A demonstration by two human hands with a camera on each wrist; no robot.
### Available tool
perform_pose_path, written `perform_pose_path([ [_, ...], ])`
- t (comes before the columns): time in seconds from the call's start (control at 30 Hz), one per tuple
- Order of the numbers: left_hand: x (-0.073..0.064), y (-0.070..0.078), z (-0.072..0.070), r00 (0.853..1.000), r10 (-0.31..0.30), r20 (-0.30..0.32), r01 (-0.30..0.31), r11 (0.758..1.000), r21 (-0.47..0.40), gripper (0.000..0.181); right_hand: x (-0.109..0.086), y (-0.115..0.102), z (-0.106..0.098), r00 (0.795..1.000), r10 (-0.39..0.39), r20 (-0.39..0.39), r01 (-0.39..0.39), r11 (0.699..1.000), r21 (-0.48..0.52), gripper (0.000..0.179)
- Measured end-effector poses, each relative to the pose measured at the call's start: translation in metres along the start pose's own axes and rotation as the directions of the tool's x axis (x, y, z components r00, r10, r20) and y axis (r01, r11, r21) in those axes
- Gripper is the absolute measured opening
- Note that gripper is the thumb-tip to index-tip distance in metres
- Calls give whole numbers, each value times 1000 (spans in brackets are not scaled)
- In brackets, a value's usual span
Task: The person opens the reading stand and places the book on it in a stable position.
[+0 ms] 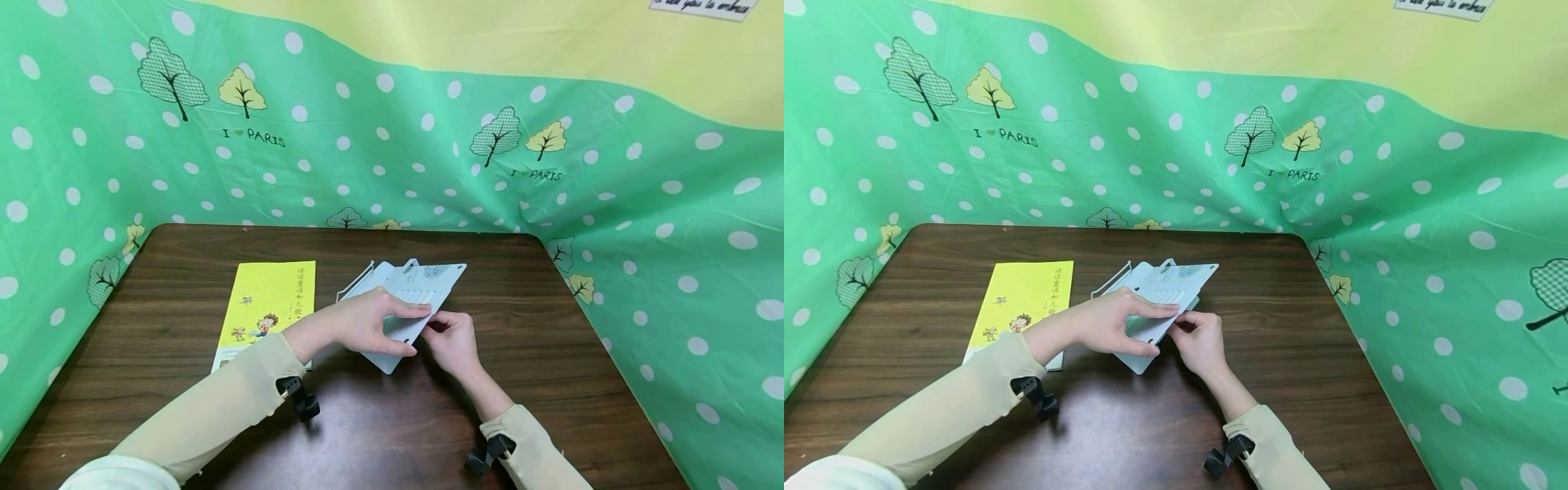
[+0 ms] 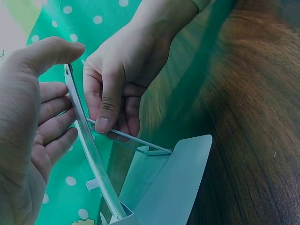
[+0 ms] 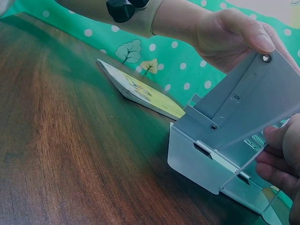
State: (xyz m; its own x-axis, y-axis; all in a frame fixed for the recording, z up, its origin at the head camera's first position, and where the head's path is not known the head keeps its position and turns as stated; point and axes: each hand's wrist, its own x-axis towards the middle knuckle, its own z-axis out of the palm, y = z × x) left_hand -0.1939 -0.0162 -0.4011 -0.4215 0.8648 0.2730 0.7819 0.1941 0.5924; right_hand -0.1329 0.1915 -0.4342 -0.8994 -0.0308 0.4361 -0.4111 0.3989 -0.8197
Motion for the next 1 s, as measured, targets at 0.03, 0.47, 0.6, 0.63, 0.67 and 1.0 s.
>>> perform_pose_path([
  [0.03, 0, 0, 0, 1000, 0, -1, 0, 1000, 1, 66, 0, 0, 0, 1000, 2, 0, -2, 1000, 1, 18],
  [0.47, -3, -4, 1, 999, 38, -14, -38, 999, -29, 67, -3, -1, -1, 1000, 16, 3, -16, 1000, -12, 17],
  [0.6, -4, -5, -1, 999, 48, -13, -49, 998, -46, 66, -5, 11, -1, 1000, 7, -3, -7, 1000, -24, 17],
  [0.63, -4, -6, -2, 998, 54, -15, -54, 997, -49, 65, -6, 16, -1, 1000, 7, -4, -7, 1000, -19, 17],
  [0.67, -4, -7, -2, 998, 59, -17, -59, 997, -55, 64, -7, 21, 0, 1000, 12, -5, -12, 1000, -14, 17],
  [1.0, -3, -12, -16, 999, 38, -13, -40, 992, -124, 60, -18, 29, -2, 996, 85, 13, -86, 989, 124, 12],
])
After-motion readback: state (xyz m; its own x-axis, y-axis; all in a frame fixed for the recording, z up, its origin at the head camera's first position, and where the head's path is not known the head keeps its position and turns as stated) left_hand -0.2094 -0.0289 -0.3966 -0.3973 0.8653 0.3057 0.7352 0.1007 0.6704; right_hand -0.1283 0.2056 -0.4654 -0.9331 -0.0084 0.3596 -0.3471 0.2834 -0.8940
